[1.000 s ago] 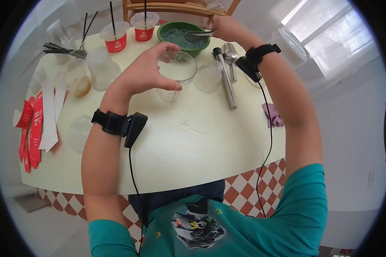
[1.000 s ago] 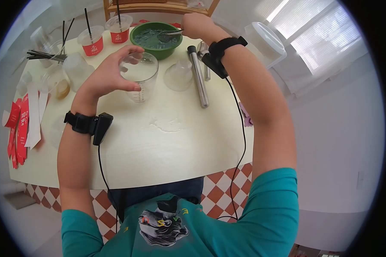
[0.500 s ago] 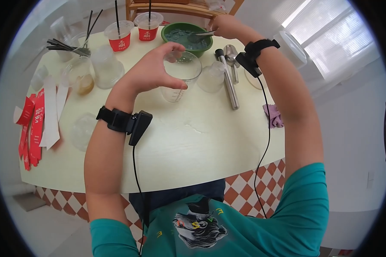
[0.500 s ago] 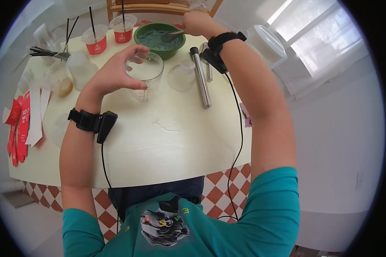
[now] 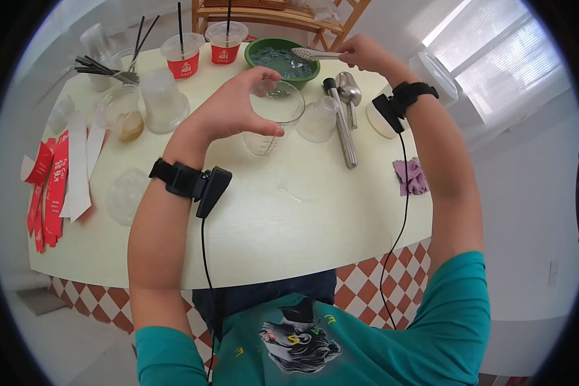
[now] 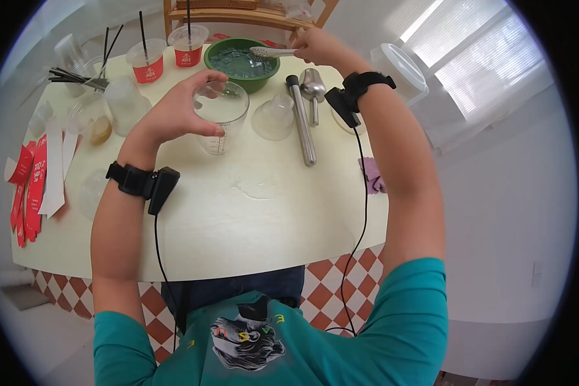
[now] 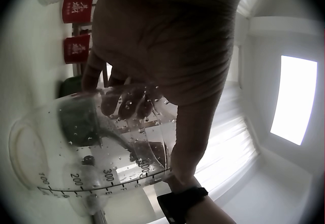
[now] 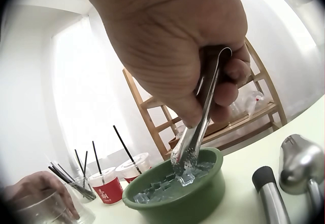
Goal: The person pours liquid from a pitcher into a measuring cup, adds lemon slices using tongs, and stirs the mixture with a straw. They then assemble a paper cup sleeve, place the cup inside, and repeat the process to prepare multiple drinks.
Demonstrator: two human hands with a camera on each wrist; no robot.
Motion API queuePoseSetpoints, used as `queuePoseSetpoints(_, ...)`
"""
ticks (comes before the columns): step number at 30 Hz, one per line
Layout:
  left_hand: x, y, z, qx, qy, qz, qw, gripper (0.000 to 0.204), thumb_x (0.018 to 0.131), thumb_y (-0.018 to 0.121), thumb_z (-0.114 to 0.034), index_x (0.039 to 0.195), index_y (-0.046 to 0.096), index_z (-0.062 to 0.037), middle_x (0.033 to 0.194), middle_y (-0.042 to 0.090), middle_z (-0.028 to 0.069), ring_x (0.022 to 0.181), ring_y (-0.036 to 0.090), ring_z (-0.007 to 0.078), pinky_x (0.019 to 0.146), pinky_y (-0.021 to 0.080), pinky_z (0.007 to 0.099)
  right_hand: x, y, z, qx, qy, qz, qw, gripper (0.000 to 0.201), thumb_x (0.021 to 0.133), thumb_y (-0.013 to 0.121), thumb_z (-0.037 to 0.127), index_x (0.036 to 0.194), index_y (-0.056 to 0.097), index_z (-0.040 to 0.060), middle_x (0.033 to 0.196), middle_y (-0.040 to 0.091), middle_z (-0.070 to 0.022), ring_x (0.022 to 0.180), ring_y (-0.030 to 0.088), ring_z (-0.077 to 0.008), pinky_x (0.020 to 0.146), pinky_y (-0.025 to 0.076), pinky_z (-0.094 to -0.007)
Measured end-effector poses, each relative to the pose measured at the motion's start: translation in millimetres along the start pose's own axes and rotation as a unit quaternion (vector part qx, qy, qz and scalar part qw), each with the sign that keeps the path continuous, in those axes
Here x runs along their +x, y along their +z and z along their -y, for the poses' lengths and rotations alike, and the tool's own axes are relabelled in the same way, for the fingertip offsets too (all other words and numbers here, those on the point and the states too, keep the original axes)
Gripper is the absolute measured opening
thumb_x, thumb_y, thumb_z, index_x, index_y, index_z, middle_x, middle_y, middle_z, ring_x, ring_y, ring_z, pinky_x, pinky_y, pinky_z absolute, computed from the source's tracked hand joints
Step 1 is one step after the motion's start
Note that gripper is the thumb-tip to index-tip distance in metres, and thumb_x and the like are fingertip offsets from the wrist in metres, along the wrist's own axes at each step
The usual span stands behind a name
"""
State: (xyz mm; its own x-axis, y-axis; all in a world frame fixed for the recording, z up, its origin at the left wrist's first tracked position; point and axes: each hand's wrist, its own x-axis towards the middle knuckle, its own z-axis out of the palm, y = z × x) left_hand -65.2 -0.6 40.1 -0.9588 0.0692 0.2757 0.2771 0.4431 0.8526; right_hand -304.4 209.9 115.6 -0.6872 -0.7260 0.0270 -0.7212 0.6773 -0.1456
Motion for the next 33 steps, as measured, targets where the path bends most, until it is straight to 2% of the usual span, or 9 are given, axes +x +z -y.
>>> queuePoseSetpoints(4,1.0,1.8,4.1,-0.001,0.002,-0.009,1.0,0.086,0.054,0.085,-0.024,0.13,0.047,-0.0066,0.12,0.059,0.0101,0.113,0.053,0.0229,0.094,0.043,0.0396,-20.8,-15.3,0.8,0.093,0.0,0.013,0.996,0.023,0.087,0.059,0.013,0.104,0.071,0.0023,0.066,0.058,-0.0002,0.054,0.048,-0.0076,0.048,0.04,-0.0231)
queuePoseSetpoints(9,2.0,6.7,4.3,-0.001,-0.001,-0.023,1.0,0.092,0.055,0.085,-0.026,0.133,0.042,-0.005,0.121,0.058,0.0104,0.114,0.051,0.0224,0.094,0.043,0.0386,-60.6,-40.5,25.9,0.15,-0.029,0.0,0.988,0.025,0.09,0.058,0.012,0.111,0.068,0.0018,0.067,0.058,0.0009,0.055,0.047,-0.006,0.049,0.039,-0.0213)
queuePoseSetpoints(11,-0.1,7.5,-1.1,-0.019,-0.013,-0.031,0.999,0.098,0.054,0.088,-0.028,0.134,0.039,0.0011,0.126,0.054,0.0205,0.121,0.051,0.0293,0.101,0.041,0.0365,-78.8,-48.3,42.5,0.17,-0.05,0.003,0.984,0.026,0.091,0.058,0.011,0.112,0.068,0.0014,0.068,0.058,0.0011,0.056,0.048,-0.0057,0.049,0.04,-0.0209)
queuePoseSetpoints(16,1.1,7.7,0.5,0.001,-0.005,-0.036,0.999,0.1,0.054,0.088,-0.028,0.134,0.038,0.0015,0.126,0.054,0.0211,0.121,0.051,0.0299,0.102,0.04,0.036,-106.8,-43.9,69.9,0.156,-0.105,0.072,0.98,0.025,0.09,0.06,0.008,0.114,0.067,0.0024,0.069,0.059,0.0013,0.059,0.049,-0.0051,0.052,0.042,-0.0205)
queuePoseSetpoints(21,0.5,9.1,7.0,-0.004,0.002,-0.061,0.998,0.097,0.054,0.088,-0.028,0.133,0.04,0.0015,0.126,0.054,0.0209,0.122,0.05,0.0303,0.102,0.04,0.036,-97.2,-43.0,66.2,0.168,-0.115,0.05,0.978,0.026,0.088,0.061,0.006,0.113,0.068,0.0025,0.071,0.061,0.0007,0.06,0.049,-0.0041,0.052,0.042,-0.0205)
queuePoseSetpoints(24,1.3,8.2,5.2,-0.011,-0.007,-0.038,0.999,0.093,0.055,0.086,-0.023,0.134,0.041,-0.0046,0.123,0.057,0.0121,0.117,0.051,0.0236,0.095,0.043,0.0397,-67.2,-34.8,39.9,0.146,-0.079,0.005,0.986,0.025,0.088,0.061,0.01,0.111,0.068,0.0034,0.072,0.064,-0.0023,0.062,0.054,-0.0081,0.056,0.045,-0.0246)
queuePoseSetpoints(26,2.0,7.8,6.3,-0.003,-0.007,-0.036,0.999,0.088,0.054,0.085,-0.023,0.131,0.045,-0.0052,0.121,0.058,0.0119,0.116,0.051,0.0236,0.095,0.042,0.0394,-43.9,-17.1,25.8,-0.079,-0.05,-0.084,0.992,0.026,0.086,0.063,0.015,0.11,0.069,0.0066,0.076,0.067,-0.0084,0.067,0.061,-0.0195,0.063,0.049,-0.0325)
queuePoseSetpoints(29,1.5,7.4,6.8,0.004,-0.006,-0.035,0.999,0.085,0.054,0.085,-0.023,0.128,0.047,-0.0055,0.121,0.058,0.0118,0.115,0.052,0.0234,0.095,0.042,0.039,-8.8,5.7,15.6,-0.136,-0.058,-0.088,0.985,0.027,0.082,0.066,0.018,0.107,0.07,0.009,0.083,0.068,-0.0145,0.077,0.064,-0.0316,0.071,0.051,-0.0398)
queuePoseSetpoints(33,1.4,7.6,7.0,-0.005,-0.004,-0.038,0.999,0.084,0.054,0.085,-0.023,0.128,0.048,-0.0059,0.121,0.058,0.0111,0.114,0.052,0.0228,0.095,0.042,0.0382,22.7,23.1,18.2,-0.203,-0.05,-0.062,0.976,0.025,0.08,0.066,0.017,0.102,0.071,0.0088,0.087,0.068,-0.0155,0.083,0.063,-0.0352,0.074,0.051,-0.0437)
